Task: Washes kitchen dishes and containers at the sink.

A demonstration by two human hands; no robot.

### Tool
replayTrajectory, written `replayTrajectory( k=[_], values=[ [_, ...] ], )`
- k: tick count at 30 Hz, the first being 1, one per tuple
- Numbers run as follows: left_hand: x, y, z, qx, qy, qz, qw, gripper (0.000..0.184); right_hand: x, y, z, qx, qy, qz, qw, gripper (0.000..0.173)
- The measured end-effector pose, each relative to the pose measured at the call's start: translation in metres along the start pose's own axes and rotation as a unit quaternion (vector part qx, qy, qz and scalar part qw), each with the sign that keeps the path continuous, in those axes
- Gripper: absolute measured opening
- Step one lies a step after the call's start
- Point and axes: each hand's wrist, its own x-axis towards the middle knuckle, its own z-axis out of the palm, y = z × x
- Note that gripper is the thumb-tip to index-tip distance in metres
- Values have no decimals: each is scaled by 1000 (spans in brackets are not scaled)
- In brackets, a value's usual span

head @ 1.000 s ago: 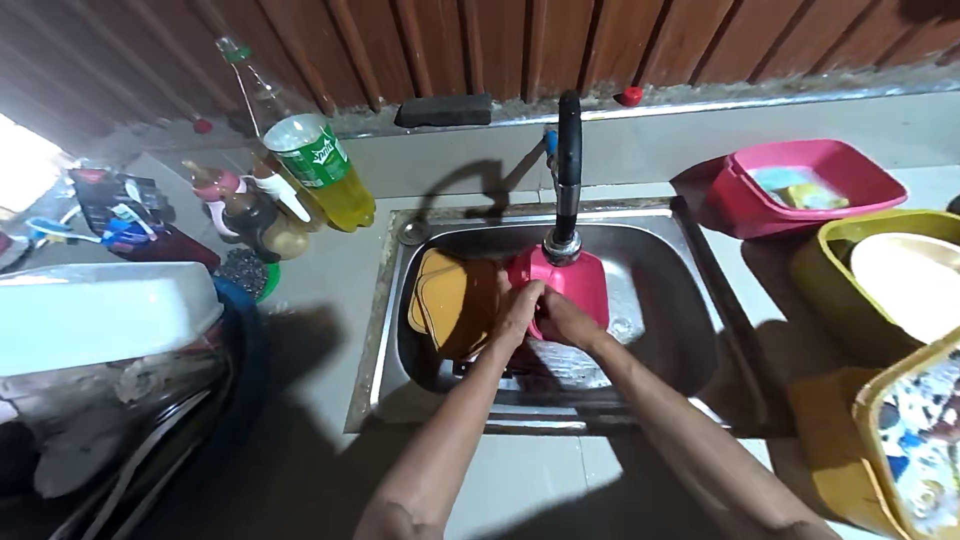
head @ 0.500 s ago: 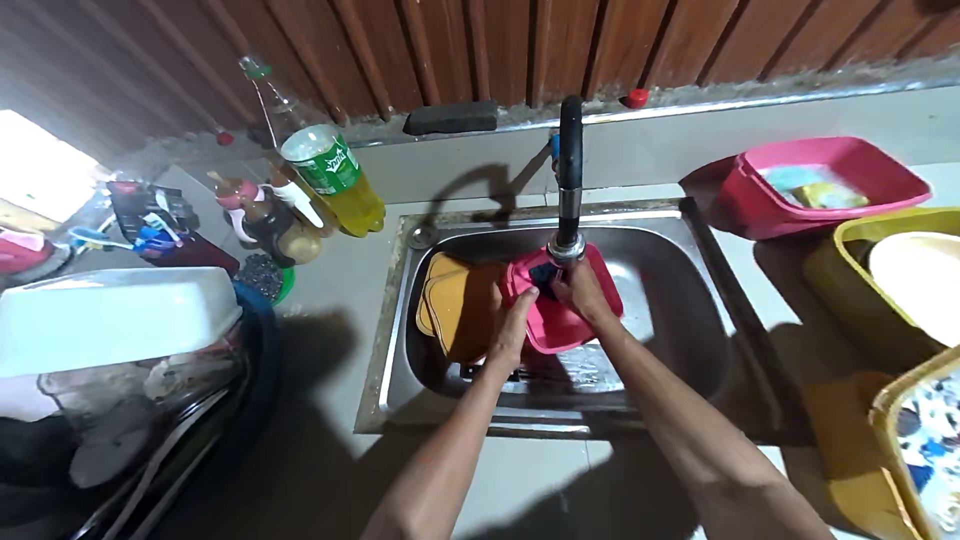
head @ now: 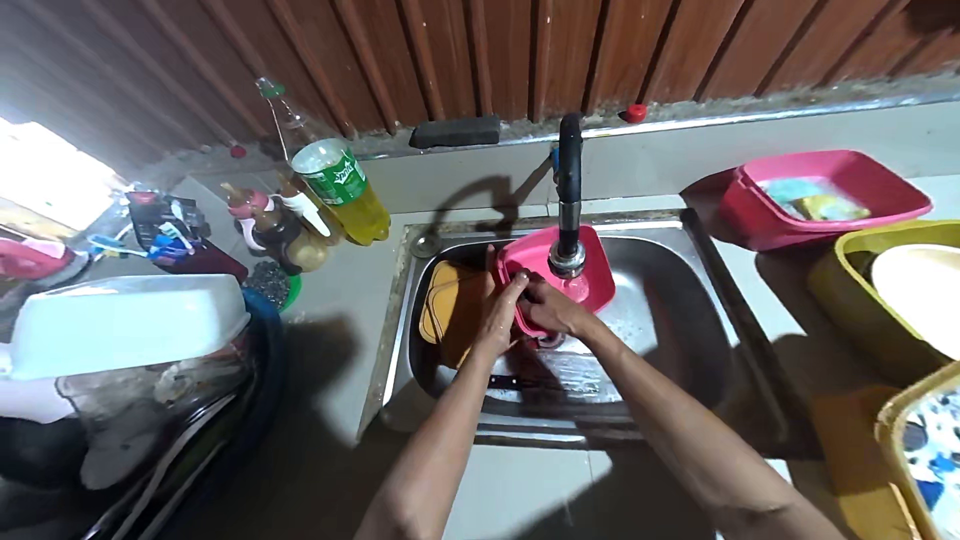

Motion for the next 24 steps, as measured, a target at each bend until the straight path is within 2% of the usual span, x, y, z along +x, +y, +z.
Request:
replayTrajectory(
  k=[1, 3, 5, 7, 8, 10, 14, 16, 18, 19, 21, 23, 24],
  values=[
    [2, 2, -4, 6, 4, 15, 1000, 90, -1, 7, -4, -64, -20, 20, 998, 36],
    [2, 3, -8, 1, 18, 30, 999, 97, 1, 22, -11, -172, 18, 94, 980, 41],
    [-2, -1, 0, -31, 60, 43, 997, 89, 5, 27, -11, -167, 80, 128, 974, 45],
    [2, -8, 7, -21, 68, 69, 995, 91, 3, 15, -4, -96, 63, 65, 991, 36],
    [2, -13, 8, 5, 68, 77, 995, 91, 0, 10, 5, -47, 26, 32, 998, 34],
    [-1, -11, 6, 51, 75, 66, 994, 87, -1, 11, 10, -31, -29, 28, 999, 34],
    [-13, 7, -3, 64, 81, -7, 995, 81, 5, 42, 2, -225, 16, 99, 969, 46],
    [-14, 13, -3, 57, 79, -44, 994, 76, 3, 41, -2, -270, 84, 36, 959, 35],
    [-15, 17, -1, 55, 71, -74, 993, 74, 3, 41, -8, -219, 191, -80, 954, 28],
    [-15, 22, 0, 62, 65, -77, 993, 76, 5, 42, -14, -180, 225, -106, 952, 28],
    [-13, 30, -1, 79, 55, -60, 994, 79, 5, 47, -27, -237, 233, -111, 937, 30],
    [-9, 31, 2, 115, 52, -23, 992, 79, 5, 55, -24, -333, 201, -69, 919, 25],
    [-7, 27, 5, 130, 57, -4, 990, 79, 5, 56, -18, -341, 167, -33, 925, 26]
  ],
)
